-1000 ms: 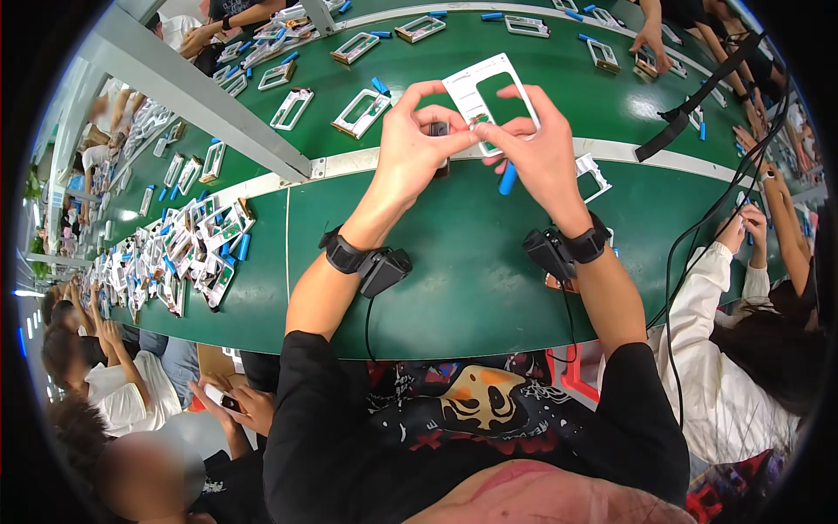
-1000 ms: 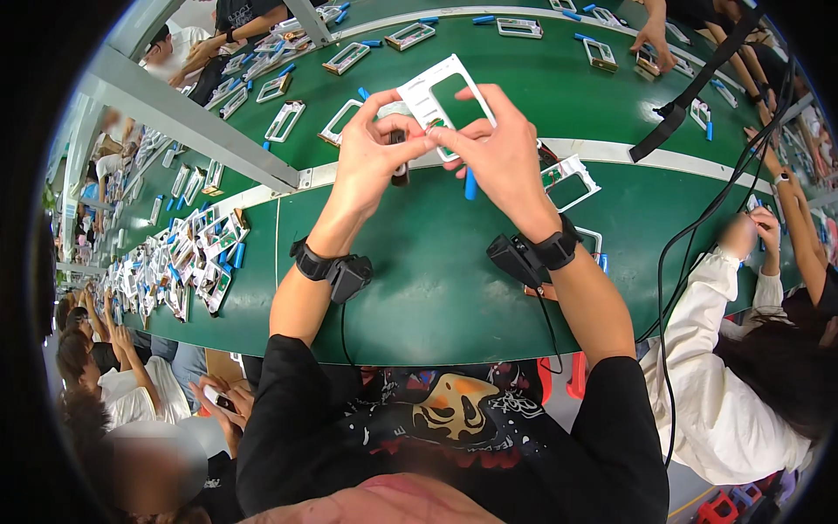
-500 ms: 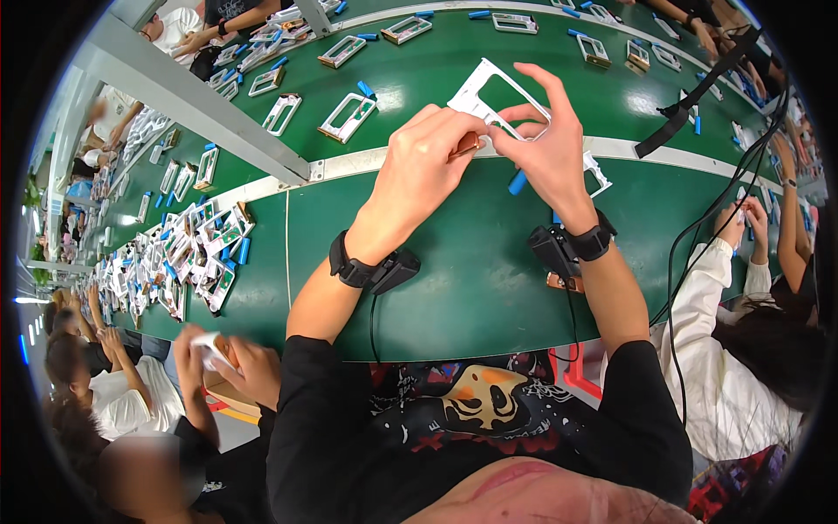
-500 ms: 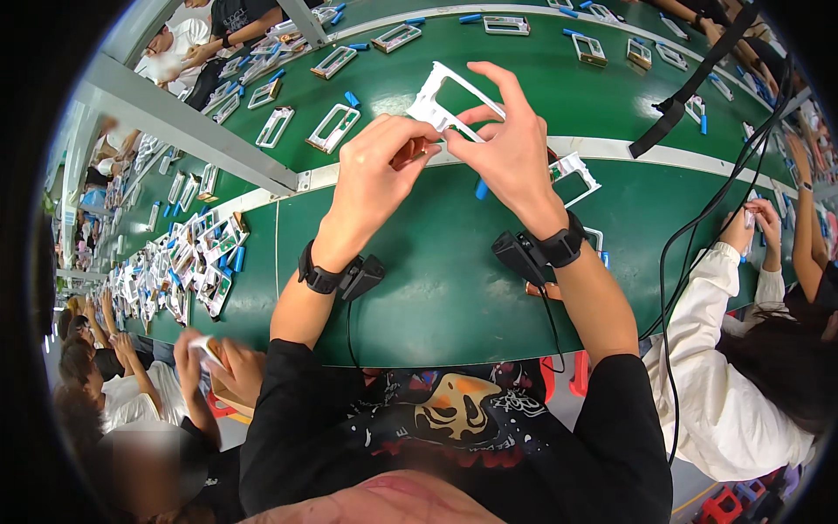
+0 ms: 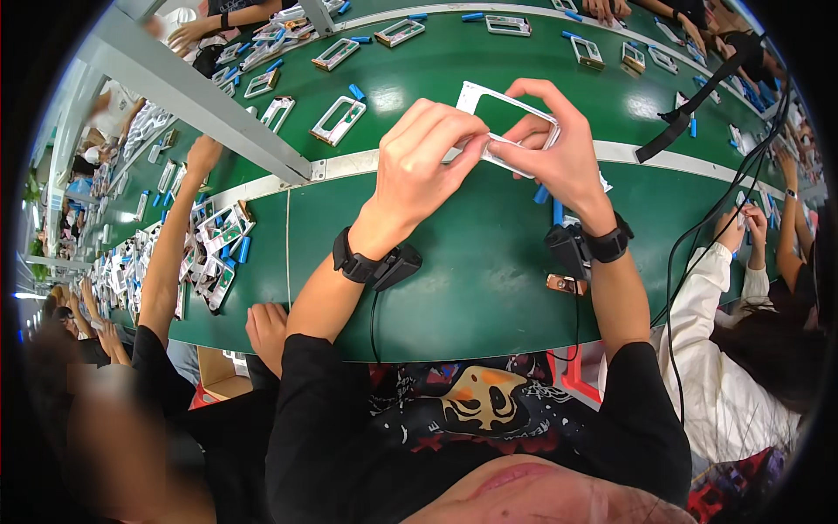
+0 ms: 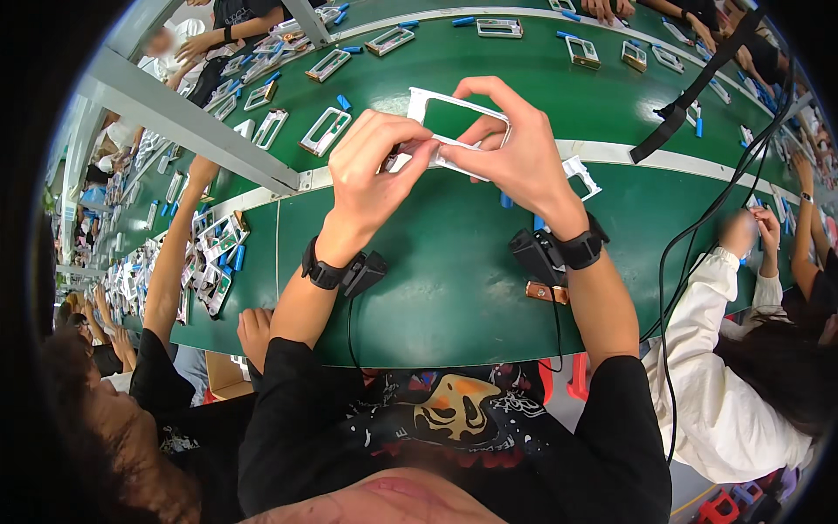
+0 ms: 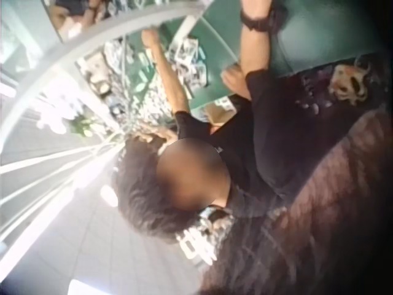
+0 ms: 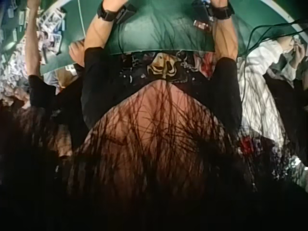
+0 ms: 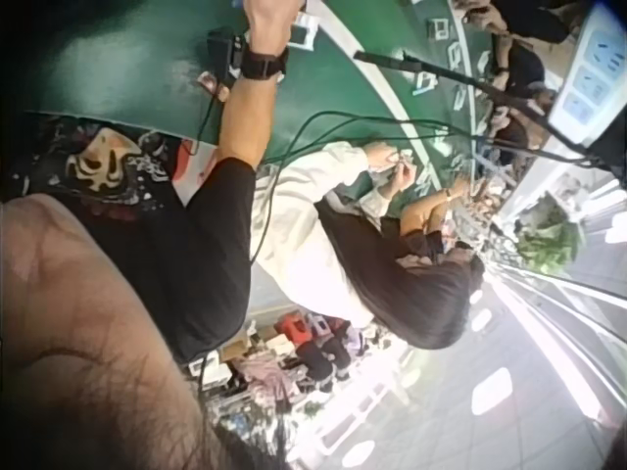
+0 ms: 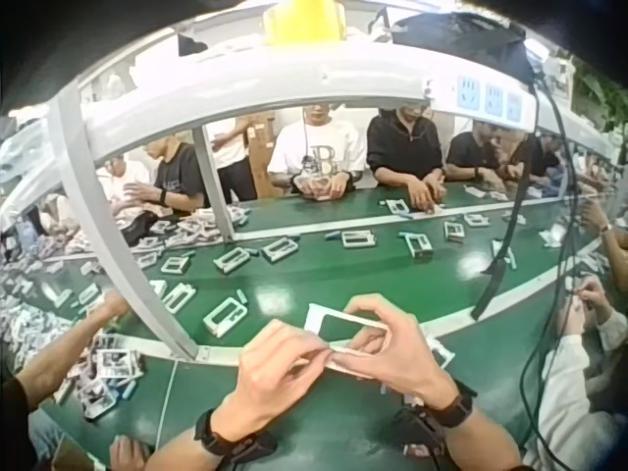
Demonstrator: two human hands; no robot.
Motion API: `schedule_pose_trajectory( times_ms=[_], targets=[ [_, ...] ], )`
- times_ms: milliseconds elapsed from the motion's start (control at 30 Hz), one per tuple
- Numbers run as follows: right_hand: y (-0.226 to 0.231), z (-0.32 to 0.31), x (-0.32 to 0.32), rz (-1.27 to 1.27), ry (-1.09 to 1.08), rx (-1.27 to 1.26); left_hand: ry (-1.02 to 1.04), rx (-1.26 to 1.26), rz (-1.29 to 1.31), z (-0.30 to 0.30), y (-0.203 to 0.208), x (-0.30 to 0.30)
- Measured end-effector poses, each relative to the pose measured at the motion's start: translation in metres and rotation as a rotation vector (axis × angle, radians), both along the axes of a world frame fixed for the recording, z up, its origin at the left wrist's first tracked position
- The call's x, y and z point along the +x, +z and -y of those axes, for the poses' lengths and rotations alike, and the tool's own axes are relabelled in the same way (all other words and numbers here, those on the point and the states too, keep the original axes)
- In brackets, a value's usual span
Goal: Assembling electronic components into plastic frames on a production line.
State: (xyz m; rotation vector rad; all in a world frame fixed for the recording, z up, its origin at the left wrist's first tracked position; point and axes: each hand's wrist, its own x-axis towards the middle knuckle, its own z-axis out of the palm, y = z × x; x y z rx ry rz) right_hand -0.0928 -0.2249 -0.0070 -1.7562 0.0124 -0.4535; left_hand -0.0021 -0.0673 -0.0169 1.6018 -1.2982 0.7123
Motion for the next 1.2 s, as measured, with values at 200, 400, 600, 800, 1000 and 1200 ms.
schedule_pose_trajectory(
  times_ms=[200, 400, 600, 800, 1000, 1200],
  targets=[
    [0.001, 0.007, 0.004, 0.019, 0.077, 0.042, -0.06, -0.06, -0.147, 0.001, -0.006, 0.004],
    [-0.002, 0.004, 0.006, 0.111, -0.001, 0.042, -0.183, -0.084, -0.707, 0.007, -0.002, -0.007],
    [0.001, 0.002, 0.007, 0.178, -0.074, 0.073, -0.056, 0.044, -0.392, 0.005, 0.002, -0.007],
    [-0.014, 0.026, 0.005, 0.186, 0.076, 0.042, -0.106, 0.082, -0.509, 0.019, -0.007, -0.002],
    [-0.012, 0.019, 0.017, 0.274, -0.041, -0.07, -0.018, -0.052, -0.773, 0.02, 0.003, -0.005],
    [-0.018, 0.02, 0.018, 0.329, -0.131, -0.205, 0.073, 0.159, -0.892, 0.02, 0.006, -0.002]
  ],
)
